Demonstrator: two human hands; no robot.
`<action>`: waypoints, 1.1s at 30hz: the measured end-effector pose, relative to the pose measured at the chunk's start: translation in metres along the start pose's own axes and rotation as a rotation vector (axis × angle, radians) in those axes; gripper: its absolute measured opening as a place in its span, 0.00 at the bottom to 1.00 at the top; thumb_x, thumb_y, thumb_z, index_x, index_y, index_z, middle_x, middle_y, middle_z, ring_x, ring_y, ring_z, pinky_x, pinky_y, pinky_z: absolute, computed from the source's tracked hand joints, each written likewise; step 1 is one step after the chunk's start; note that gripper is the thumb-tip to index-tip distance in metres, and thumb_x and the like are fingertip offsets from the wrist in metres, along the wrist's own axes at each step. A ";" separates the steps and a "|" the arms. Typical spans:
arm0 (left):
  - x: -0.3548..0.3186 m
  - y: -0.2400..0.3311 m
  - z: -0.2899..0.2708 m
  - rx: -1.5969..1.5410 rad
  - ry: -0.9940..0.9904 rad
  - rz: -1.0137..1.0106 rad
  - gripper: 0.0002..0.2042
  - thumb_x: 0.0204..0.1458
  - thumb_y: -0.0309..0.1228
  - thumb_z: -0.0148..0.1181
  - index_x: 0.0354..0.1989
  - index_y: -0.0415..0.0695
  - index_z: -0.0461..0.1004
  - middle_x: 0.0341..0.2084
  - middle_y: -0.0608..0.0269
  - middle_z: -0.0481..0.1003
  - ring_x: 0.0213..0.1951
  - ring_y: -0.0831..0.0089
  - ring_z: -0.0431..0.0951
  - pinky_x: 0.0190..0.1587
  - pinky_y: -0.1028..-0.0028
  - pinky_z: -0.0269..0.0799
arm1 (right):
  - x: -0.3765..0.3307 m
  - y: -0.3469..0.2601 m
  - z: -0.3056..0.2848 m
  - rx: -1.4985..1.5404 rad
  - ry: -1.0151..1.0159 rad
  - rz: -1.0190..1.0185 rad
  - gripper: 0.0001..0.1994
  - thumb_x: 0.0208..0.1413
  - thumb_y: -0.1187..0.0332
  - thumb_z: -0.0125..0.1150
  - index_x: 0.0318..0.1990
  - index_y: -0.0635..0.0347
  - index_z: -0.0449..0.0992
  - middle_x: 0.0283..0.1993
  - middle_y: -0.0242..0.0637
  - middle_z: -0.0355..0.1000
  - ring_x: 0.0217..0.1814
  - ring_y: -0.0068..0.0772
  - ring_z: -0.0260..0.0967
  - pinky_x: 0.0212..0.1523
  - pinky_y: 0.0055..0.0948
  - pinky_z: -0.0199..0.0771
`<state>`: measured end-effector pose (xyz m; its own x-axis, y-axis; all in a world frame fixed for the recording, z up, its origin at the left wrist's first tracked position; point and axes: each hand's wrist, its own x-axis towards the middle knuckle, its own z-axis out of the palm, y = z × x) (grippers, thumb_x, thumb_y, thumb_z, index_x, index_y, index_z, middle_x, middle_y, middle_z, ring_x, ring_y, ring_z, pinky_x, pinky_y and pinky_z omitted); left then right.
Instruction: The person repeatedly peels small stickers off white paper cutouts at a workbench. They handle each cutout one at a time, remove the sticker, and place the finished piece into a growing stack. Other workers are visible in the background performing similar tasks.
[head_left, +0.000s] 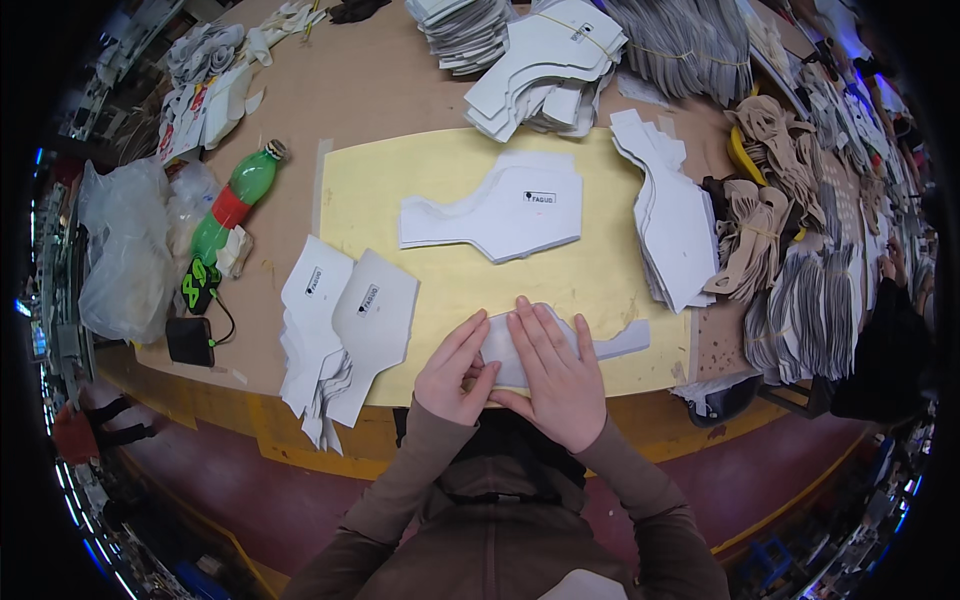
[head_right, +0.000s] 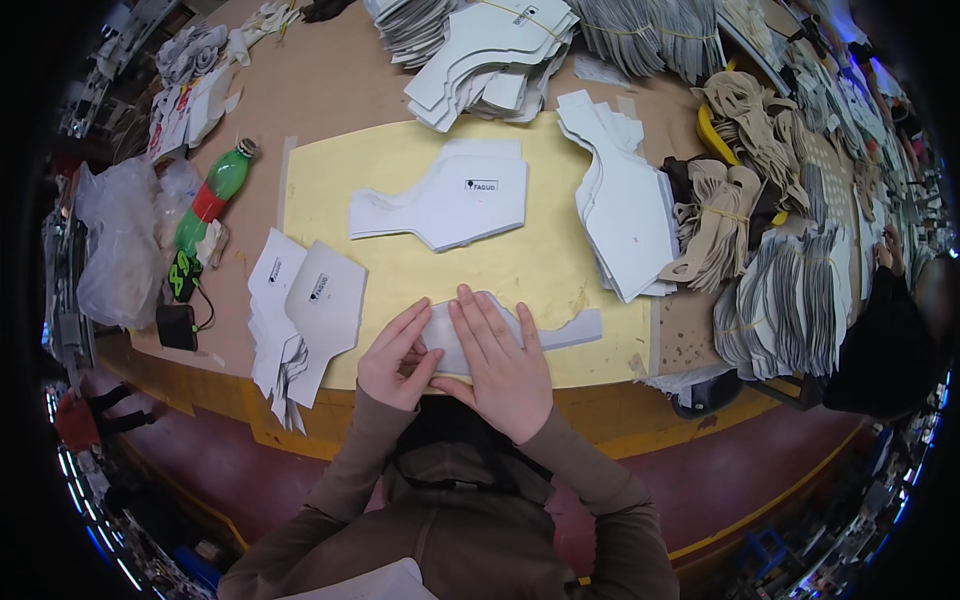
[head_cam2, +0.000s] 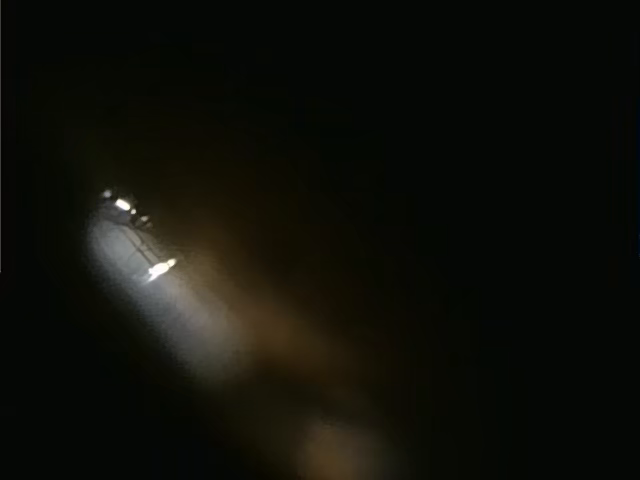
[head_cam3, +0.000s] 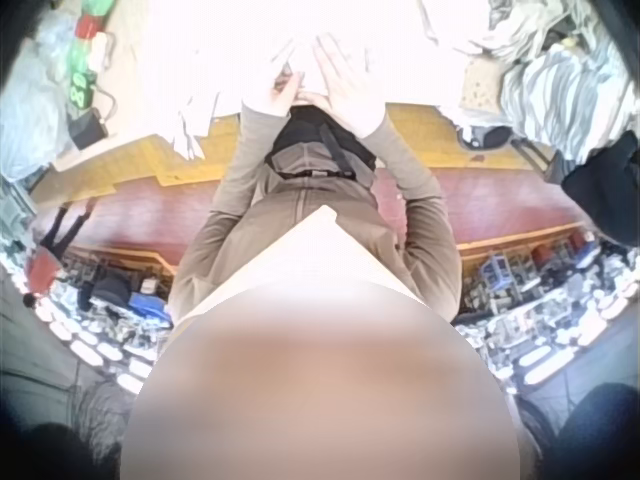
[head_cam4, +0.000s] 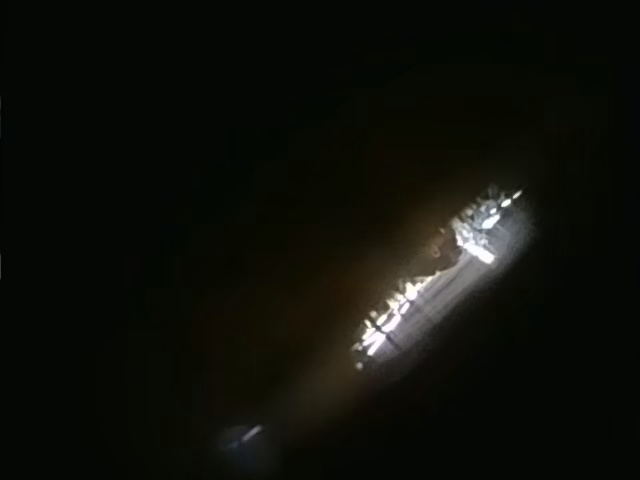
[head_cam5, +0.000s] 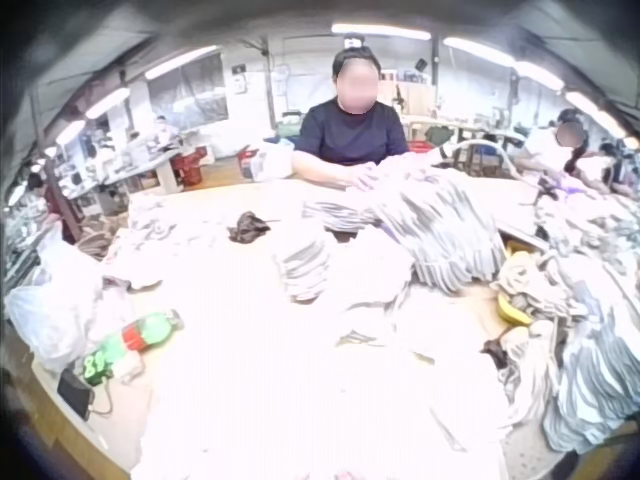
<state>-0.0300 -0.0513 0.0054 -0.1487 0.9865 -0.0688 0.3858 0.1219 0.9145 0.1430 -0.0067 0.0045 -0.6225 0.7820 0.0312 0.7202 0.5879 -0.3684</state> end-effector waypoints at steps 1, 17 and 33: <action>0.000 0.000 0.000 0.000 0.000 0.001 0.25 0.53 0.17 0.65 0.62 0.34 0.72 0.61 0.53 0.73 0.37 0.78 0.78 0.40 0.78 0.81 | 0.000 0.000 0.000 -0.004 -0.006 0.005 0.46 0.55 0.36 0.59 0.73 0.60 0.60 0.78 0.40 0.54 0.80 0.37 0.51 0.76 0.56 0.43; -0.006 0.008 -0.014 0.109 -0.006 -0.145 0.30 0.52 0.20 0.65 0.67 0.35 0.67 0.64 0.50 0.69 0.43 0.73 0.81 0.42 0.76 0.79 | 0.000 0.001 -0.001 -0.016 0.001 -0.037 0.42 0.55 0.37 0.60 0.72 0.52 0.63 0.78 0.31 0.56 0.79 0.36 0.51 0.75 0.60 0.44; -0.020 -0.016 0.003 0.733 0.015 0.155 0.22 0.62 0.35 0.58 0.64 0.43 0.72 0.68 0.60 0.68 0.72 0.60 0.61 0.71 0.33 0.26 | 0.000 0.003 -0.002 0.039 -0.002 -0.050 0.45 0.52 0.42 0.65 0.72 0.62 0.60 0.78 0.41 0.54 0.81 0.42 0.49 0.75 0.61 0.42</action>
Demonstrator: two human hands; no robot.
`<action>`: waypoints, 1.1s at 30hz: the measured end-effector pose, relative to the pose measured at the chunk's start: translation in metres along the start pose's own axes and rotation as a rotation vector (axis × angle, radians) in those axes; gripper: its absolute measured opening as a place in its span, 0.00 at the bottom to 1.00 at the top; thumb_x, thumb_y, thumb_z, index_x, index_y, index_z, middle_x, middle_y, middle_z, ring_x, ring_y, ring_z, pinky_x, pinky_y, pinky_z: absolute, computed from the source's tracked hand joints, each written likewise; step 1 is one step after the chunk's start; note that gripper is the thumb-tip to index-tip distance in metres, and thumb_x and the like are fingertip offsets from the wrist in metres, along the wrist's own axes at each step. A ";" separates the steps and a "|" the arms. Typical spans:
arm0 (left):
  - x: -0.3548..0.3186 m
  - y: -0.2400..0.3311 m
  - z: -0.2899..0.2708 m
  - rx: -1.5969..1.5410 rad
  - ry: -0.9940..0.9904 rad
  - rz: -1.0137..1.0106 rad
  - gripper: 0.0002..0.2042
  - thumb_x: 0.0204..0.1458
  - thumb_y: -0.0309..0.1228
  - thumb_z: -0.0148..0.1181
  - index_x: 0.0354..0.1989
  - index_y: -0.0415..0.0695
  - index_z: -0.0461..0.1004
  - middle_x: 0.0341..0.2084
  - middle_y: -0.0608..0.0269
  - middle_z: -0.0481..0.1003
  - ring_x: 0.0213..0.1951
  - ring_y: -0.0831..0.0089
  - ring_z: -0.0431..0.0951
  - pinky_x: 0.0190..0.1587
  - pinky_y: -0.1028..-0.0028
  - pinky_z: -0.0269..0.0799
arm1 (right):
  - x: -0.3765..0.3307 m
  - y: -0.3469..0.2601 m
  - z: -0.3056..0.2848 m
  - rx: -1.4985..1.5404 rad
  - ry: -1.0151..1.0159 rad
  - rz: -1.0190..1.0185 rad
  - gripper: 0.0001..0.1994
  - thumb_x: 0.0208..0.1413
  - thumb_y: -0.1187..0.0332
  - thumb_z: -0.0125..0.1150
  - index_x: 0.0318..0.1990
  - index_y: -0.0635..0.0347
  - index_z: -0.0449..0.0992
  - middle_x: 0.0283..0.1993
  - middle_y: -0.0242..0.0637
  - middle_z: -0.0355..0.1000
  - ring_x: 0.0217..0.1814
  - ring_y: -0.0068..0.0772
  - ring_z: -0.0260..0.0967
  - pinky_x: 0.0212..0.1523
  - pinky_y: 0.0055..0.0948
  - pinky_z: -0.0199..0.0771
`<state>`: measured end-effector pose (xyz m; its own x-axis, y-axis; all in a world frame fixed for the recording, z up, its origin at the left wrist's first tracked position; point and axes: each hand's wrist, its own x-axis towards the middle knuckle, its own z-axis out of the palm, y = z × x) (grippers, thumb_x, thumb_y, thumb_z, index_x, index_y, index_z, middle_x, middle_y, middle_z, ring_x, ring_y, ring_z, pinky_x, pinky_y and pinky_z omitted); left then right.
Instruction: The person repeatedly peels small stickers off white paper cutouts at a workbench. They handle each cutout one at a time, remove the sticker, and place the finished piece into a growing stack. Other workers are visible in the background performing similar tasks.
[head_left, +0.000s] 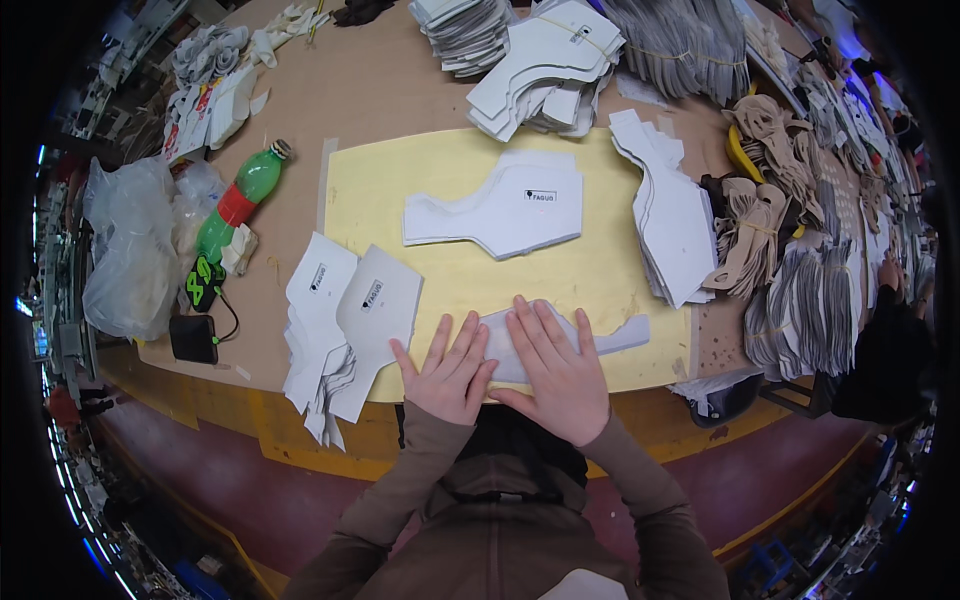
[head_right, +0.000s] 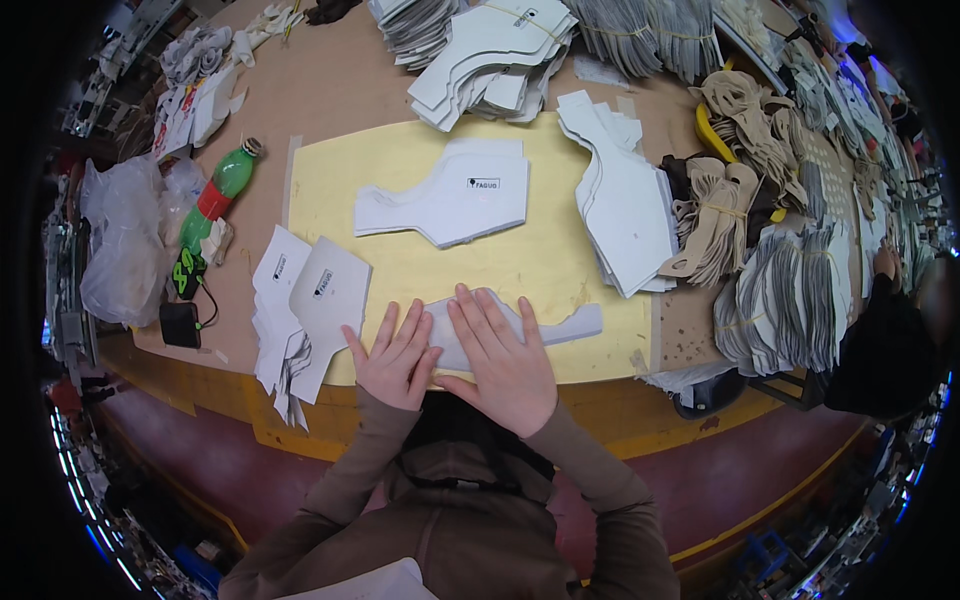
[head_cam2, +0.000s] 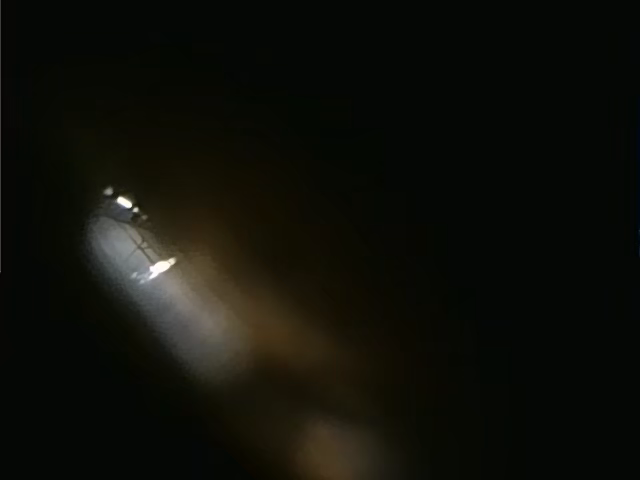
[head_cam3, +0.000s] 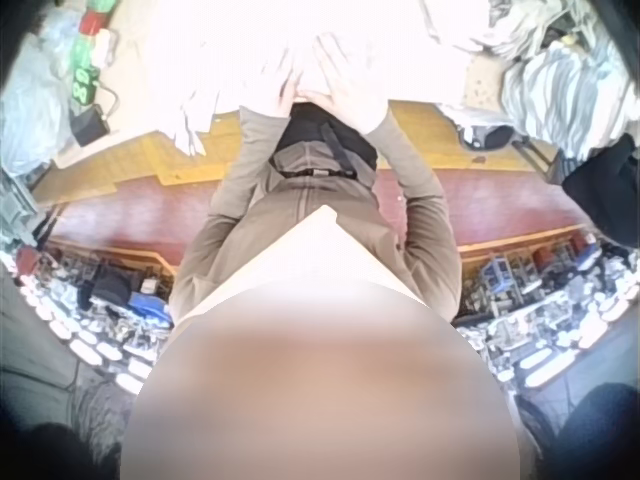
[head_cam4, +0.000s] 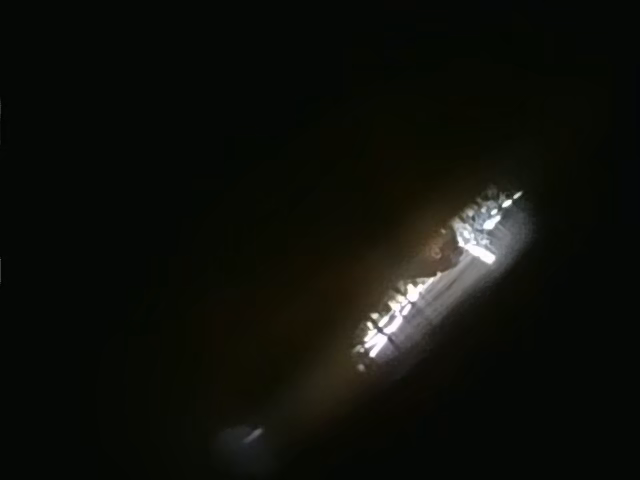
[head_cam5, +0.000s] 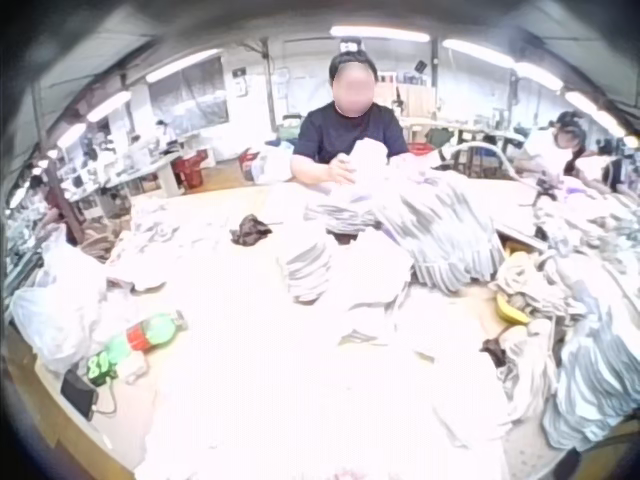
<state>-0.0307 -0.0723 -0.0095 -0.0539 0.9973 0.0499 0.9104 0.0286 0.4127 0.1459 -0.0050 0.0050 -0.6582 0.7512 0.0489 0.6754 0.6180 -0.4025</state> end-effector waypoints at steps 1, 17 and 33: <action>-0.001 -0.001 -0.001 0.066 0.017 0.023 0.23 0.62 0.36 0.59 0.64 0.43 0.72 0.68 0.61 0.67 0.72 0.59 0.61 0.71 0.32 0.26 | -0.001 0.001 -0.002 0.047 -0.024 0.018 0.44 0.54 0.43 0.64 0.72 0.63 0.60 0.78 0.42 0.54 0.81 0.43 0.49 0.76 0.61 0.41; 0.033 0.053 0.011 0.174 -0.157 0.106 0.39 0.62 0.54 0.54 0.74 0.40 0.54 0.75 0.52 0.52 0.75 0.47 0.49 0.71 0.36 0.42 | -0.028 0.039 -0.009 -0.179 0.146 0.351 0.24 0.67 0.62 0.52 0.70 0.50 0.68 0.76 0.36 0.59 0.78 0.45 0.53 0.77 0.59 0.39; 0.010 0.045 -0.004 -0.070 -0.323 0.333 0.35 0.56 0.39 0.63 0.73 0.46 0.60 0.74 0.48 0.55 0.73 0.48 0.57 0.70 0.46 0.55 | -0.054 0.053 -0.003 0.504 0.769 0.367 0.17 0.62 0.80 0.51 0.58 0.72 0.72 0.67 0.56 0.66 0.68 0.51 0.67 0.65 0.41 0.69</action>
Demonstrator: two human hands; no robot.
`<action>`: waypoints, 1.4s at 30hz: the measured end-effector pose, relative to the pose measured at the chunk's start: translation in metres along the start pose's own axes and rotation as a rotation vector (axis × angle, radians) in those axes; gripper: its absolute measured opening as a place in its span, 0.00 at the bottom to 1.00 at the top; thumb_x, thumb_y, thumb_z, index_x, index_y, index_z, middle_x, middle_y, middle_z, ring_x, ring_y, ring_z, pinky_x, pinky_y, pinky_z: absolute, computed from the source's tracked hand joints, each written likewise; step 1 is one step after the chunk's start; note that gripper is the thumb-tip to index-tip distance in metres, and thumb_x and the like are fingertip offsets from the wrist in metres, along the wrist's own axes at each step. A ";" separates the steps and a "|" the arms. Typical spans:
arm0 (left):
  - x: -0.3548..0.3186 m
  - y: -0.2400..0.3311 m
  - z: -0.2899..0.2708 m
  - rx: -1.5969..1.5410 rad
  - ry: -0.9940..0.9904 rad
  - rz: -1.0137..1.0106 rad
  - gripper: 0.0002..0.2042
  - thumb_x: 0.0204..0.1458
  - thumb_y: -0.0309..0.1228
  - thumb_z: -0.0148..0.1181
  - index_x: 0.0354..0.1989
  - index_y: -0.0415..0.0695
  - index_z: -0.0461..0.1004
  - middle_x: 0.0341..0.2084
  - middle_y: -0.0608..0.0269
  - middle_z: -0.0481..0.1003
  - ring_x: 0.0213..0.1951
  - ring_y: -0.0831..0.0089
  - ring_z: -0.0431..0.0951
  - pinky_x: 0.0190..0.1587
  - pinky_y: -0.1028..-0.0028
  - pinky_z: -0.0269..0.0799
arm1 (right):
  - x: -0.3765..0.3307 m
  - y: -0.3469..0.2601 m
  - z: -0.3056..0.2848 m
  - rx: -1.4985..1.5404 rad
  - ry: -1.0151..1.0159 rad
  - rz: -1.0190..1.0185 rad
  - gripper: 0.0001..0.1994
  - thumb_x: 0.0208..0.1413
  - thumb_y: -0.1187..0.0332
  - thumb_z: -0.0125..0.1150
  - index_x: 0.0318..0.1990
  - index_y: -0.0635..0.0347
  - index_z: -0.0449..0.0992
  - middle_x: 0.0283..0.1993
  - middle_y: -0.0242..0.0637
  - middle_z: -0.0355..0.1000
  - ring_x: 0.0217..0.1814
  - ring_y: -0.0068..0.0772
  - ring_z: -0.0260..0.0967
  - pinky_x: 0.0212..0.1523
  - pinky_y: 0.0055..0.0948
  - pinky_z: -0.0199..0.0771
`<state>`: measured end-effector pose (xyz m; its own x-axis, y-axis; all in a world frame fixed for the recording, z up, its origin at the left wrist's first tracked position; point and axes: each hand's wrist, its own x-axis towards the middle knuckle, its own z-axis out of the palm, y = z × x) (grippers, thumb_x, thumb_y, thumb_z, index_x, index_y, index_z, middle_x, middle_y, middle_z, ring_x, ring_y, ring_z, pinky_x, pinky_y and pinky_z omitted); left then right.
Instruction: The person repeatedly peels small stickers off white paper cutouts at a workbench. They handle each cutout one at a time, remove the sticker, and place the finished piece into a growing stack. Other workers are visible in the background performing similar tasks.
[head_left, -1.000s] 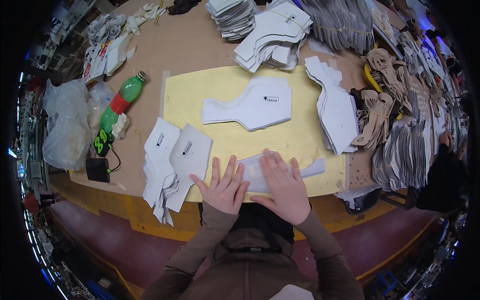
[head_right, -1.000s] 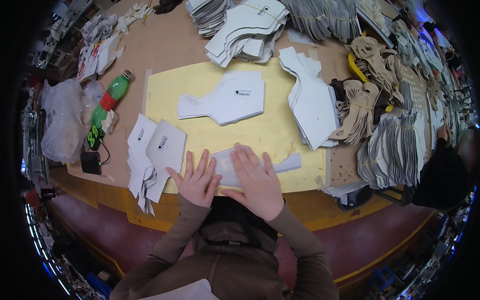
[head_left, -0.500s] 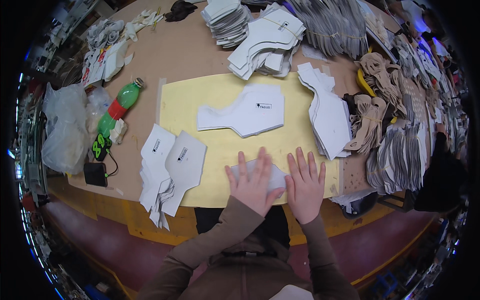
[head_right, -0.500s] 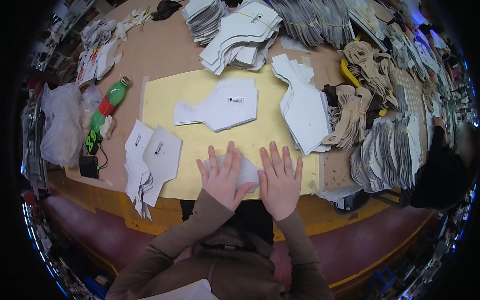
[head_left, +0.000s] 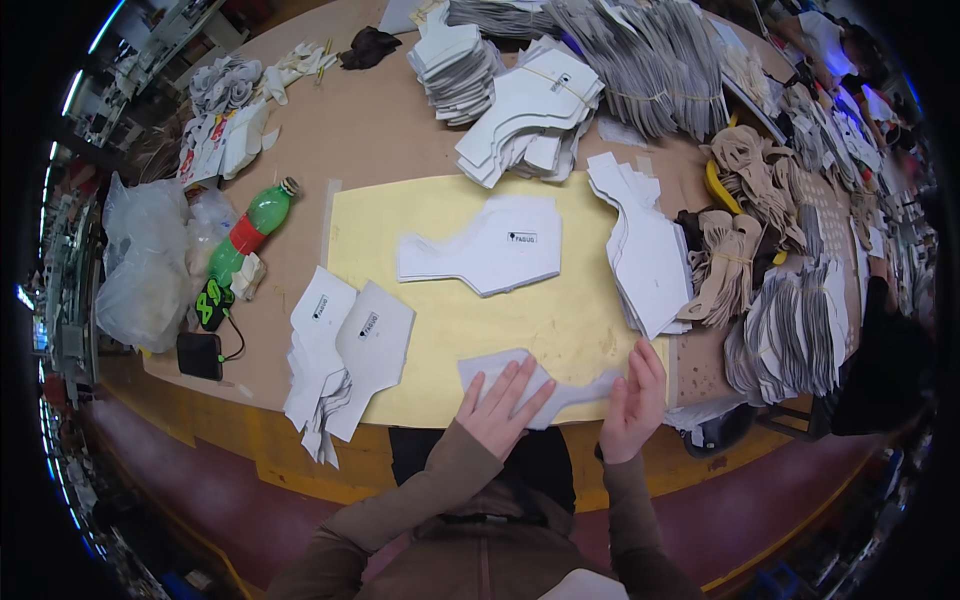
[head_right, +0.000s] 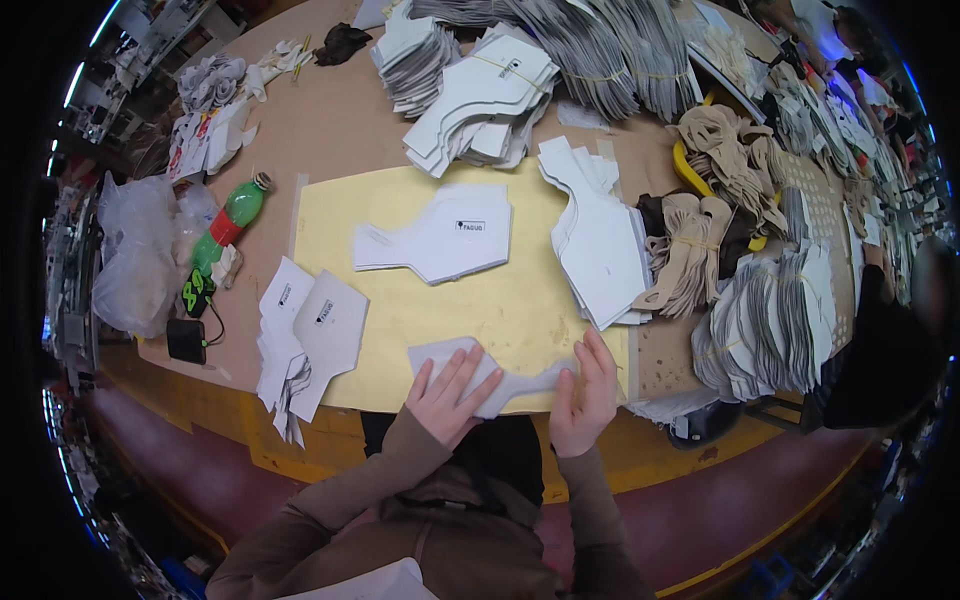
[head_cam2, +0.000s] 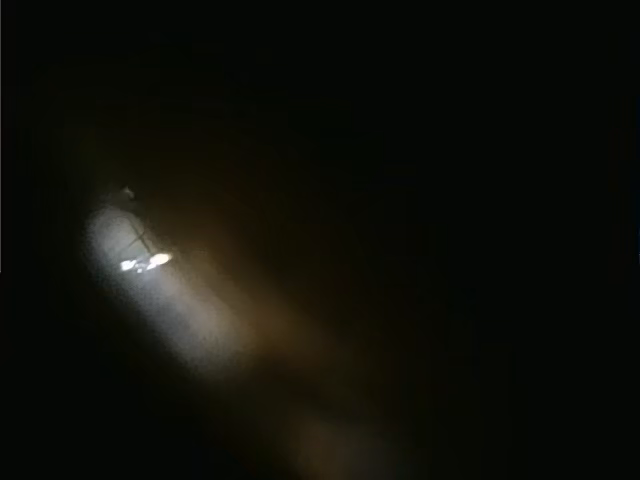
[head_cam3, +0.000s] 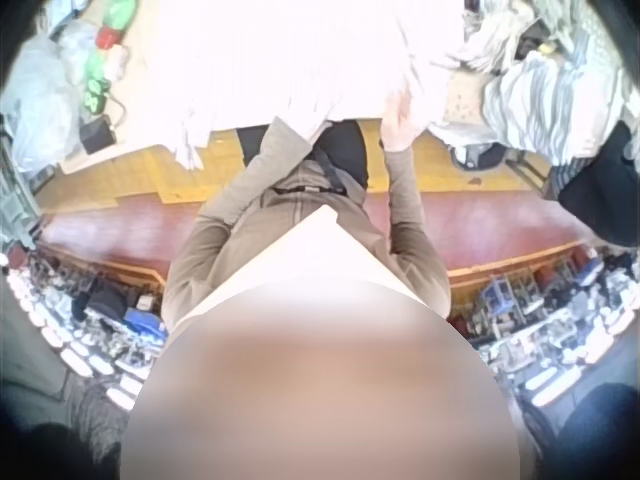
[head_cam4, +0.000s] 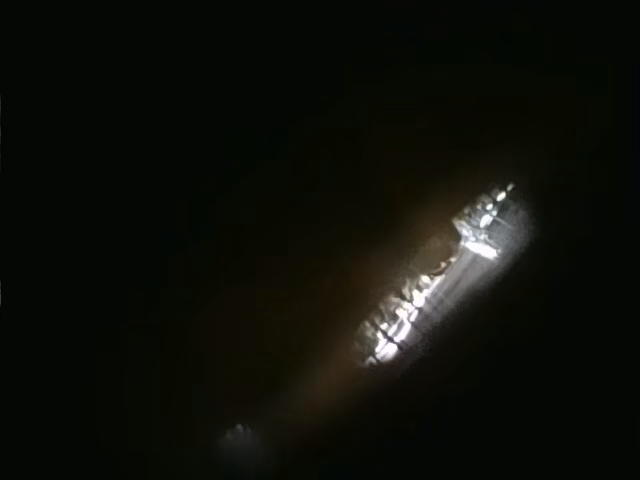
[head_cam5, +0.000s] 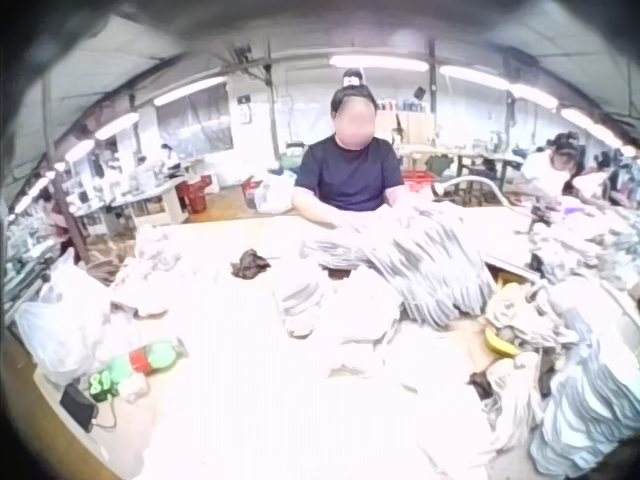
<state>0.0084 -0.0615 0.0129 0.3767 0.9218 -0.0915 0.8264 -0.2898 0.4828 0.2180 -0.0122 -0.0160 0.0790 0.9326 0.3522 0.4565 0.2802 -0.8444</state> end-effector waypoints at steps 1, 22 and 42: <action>-0.004 -0.002 -0.003 -0.046 0.021 0.019 0.34 0.55 0.34 0.64 0.72 0.47 0.62 0.72 0.48 0.58 0.72 0.48 0.60 0.69 0.49 0.58 | 0.000 0.002 0.001 0.057 0.021 0.017 0.17 0.63 0.80 0.51 0.58 0.72 0.72 0.67 0.55 0.66 0.68 0.50 0.67 0.65 0.41 0.69; 0.112 -0.007 -0.039 -2.070 1.040 -0.237 0.21 0.69 0.33 0.51 0.68 0.42 0.60 0.63 0.58 0.68 0.67 0.65 0.66 0.68 0.61 0.63 | -0.007 -0.003 0.016 -0.241 0.053 -0.145 0.17 0.58 0.81 0.58 0.55 0.70 0.73 0.56 0.53 0.73 0.57 0.54 0.73 0.58 0.43 0.74; 0.017 -0.048 -0.039 -0.762 0.624 -0.297 0.13 0.64 0.23 0.55 0.55 0.37 0.75 0.50 0.61 0.78 0.52 0.73 0.76 0.58 0.73 0.69 | 0.004 -0.010 0.022 -0.258 -0.055 -0.198 0.11 0.55 0.80 0.62 0.45 0.65 0.80 0.45 0.45 0.80 0.46 0.46 0.78 0.46 0.37 0.77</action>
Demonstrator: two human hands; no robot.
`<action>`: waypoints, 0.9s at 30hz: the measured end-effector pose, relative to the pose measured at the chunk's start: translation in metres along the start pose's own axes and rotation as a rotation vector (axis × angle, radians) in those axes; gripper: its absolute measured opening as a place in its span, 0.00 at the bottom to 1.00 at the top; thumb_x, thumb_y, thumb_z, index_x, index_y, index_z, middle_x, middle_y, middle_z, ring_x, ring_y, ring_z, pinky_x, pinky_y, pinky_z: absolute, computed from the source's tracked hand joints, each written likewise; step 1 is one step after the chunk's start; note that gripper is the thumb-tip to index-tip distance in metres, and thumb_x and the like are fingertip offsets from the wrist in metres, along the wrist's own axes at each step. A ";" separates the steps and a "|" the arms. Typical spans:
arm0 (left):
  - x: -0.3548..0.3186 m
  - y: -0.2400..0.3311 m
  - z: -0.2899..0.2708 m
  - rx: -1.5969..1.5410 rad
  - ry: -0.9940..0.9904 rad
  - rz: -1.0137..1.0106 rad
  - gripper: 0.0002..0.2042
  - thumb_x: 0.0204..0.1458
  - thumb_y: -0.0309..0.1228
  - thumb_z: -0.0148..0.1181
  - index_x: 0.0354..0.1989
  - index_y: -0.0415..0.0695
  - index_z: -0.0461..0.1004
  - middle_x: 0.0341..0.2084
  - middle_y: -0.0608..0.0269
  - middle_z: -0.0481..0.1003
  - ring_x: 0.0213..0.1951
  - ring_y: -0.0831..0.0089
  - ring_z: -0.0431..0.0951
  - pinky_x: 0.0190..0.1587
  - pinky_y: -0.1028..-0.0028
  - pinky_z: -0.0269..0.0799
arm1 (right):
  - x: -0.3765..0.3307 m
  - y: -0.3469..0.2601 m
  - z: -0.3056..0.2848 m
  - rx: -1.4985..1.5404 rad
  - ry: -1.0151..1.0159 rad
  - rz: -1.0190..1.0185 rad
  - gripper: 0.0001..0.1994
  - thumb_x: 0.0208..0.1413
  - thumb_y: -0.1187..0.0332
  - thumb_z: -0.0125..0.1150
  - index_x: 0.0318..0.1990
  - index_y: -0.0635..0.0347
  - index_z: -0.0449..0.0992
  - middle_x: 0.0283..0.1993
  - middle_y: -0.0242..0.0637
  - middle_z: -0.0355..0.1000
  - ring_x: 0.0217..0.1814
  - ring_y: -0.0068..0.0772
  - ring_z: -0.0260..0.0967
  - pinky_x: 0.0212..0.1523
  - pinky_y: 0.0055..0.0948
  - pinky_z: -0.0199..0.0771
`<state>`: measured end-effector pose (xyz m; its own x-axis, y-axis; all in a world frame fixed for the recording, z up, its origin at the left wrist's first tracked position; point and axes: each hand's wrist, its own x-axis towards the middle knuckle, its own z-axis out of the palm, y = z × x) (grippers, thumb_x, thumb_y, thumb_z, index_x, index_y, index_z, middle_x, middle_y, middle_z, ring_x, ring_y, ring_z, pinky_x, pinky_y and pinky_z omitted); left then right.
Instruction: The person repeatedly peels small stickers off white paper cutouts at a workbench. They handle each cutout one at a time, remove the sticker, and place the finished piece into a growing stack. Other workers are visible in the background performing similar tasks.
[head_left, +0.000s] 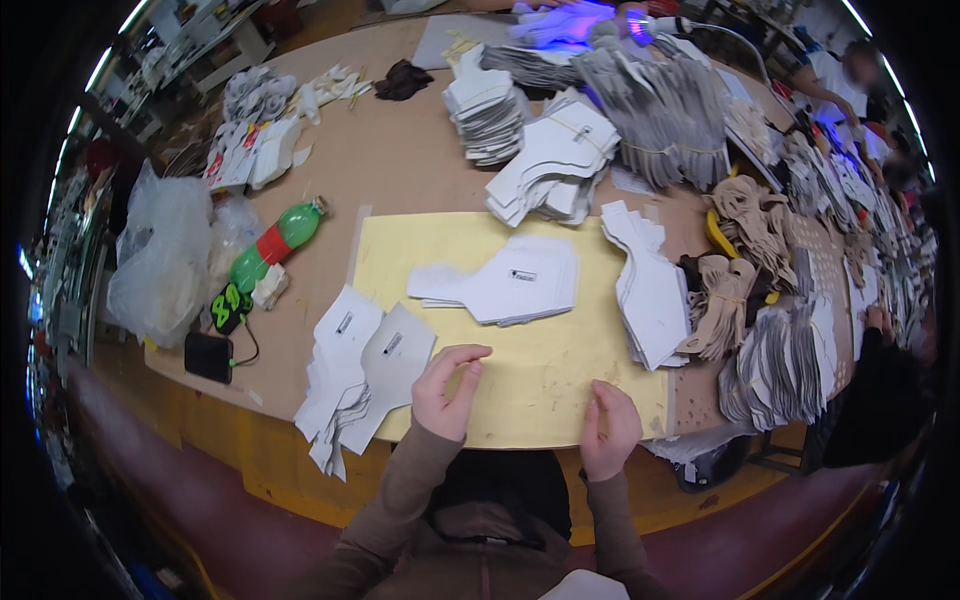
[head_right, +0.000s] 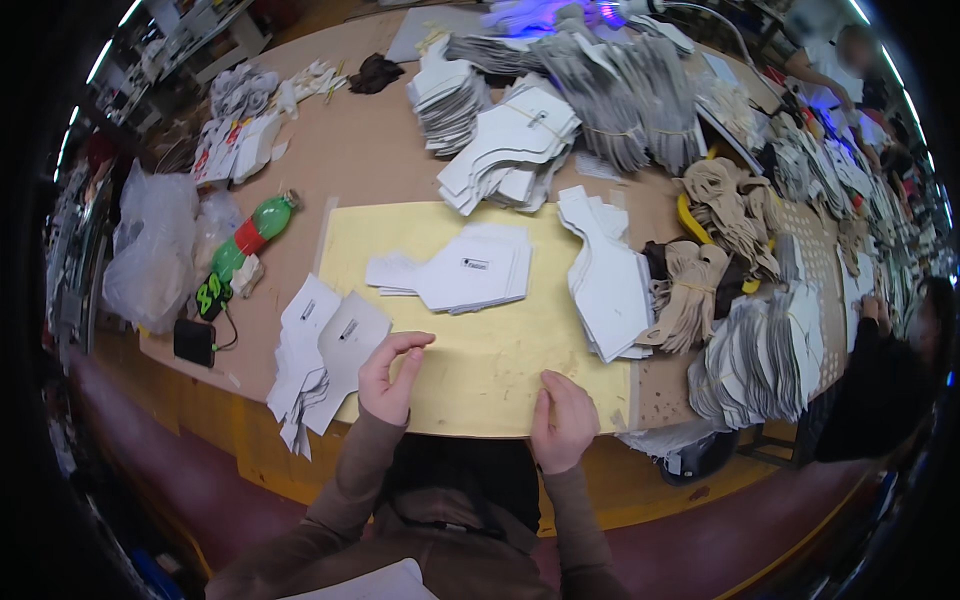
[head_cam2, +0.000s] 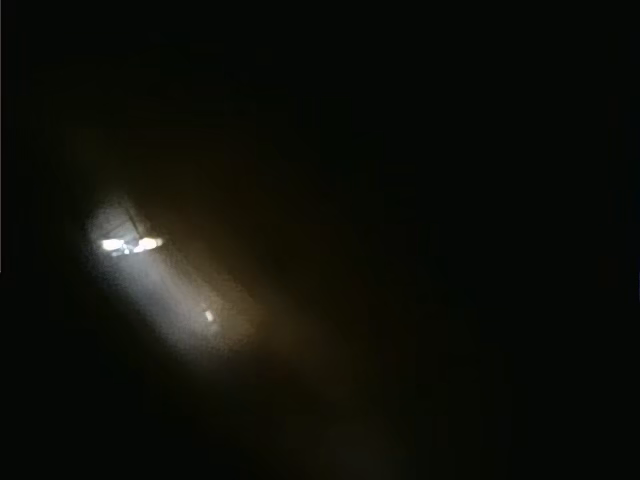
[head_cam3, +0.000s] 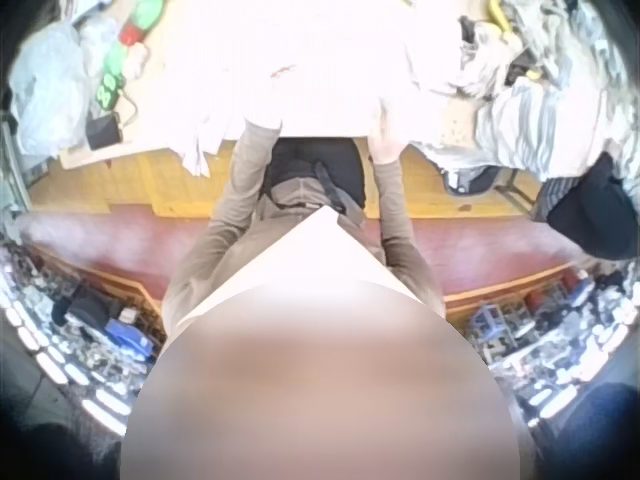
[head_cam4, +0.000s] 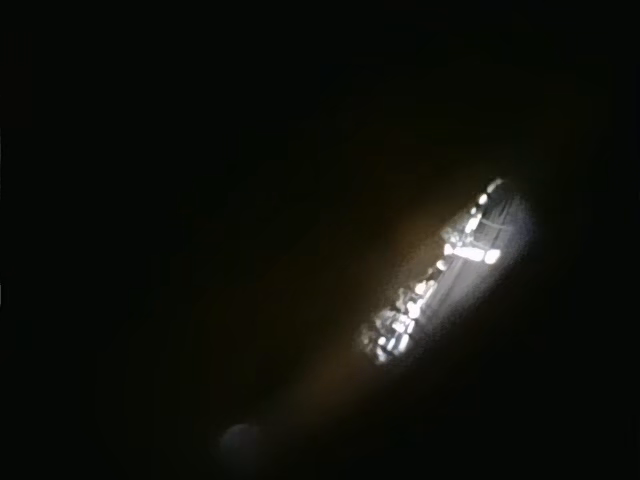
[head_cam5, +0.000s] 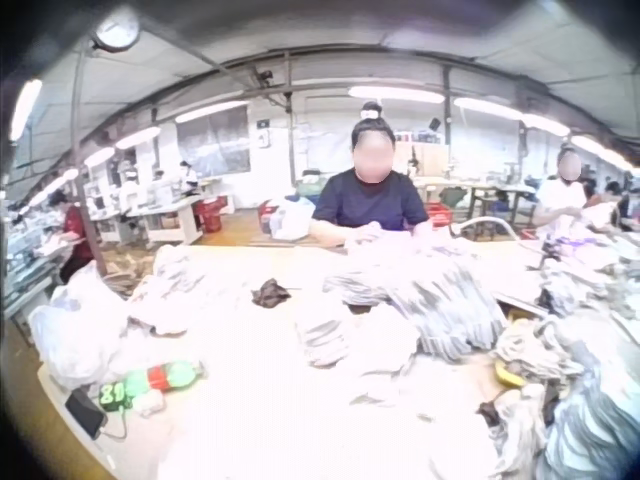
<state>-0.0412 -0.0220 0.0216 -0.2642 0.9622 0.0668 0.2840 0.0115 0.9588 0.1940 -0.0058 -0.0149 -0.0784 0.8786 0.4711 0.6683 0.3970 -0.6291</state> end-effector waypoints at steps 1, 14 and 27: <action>0.004 -0.005 -0.002 -0.018 -0.019 -0.037 0.14 0.63 0.23 0.55 0.57 0.37 0.74 0.52 0.61 0.77 0.52 0.73 0.76 0.58 0.73 0.69 | 0.002 0.000 0.000 0.003 -0.004 -0.027 0.11 0.54 0.80 0.62 0.45 0.64 0.80 0.44 0.43 0.80 0.44 0.45 0.78 0.45 0.36 0.77; 0.051 -0.057 0.028 -0.137 -0.084 0.026 0.20 0.59 0.21 0.59 0.61 0.39 0.71 0.63 0.55 0.67 0.54 0.70 0.74 0.57 0.73 0.72 | 0.007 -0.006 -0.004 -0.023 0.022 -0.031 0.08 0.51 0.77 0.65 0.40 0.57 0.82 0.39 0.35 0.81 0.38 0.38 0.79 0.40 0.34 0.78; 0.011 -0.026 0.048 0.032 -0.297 0.133 0.08 0.59 0.24 0.61 0.44 0.36 0.79 0.32 0.53 0.80 0.33 0.64 0.81 0.40 0.71 0.75 | 0.030 -0.021 0.015 0.341 -0.204 -0.041 0.07 0.60 0.73 0.61 0.43 0.60 0.81 0.38 0.41 0.80 0.39 0.43 0.78 0.42 0.38 0.77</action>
<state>-0.0072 0.0017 -0.0160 0.0560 0.9932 0.1025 0.3280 -0.1152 0.9376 0.1665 0.0161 0.0031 -0.2680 0.8815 0.3888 0.3803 0.4676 -0.7980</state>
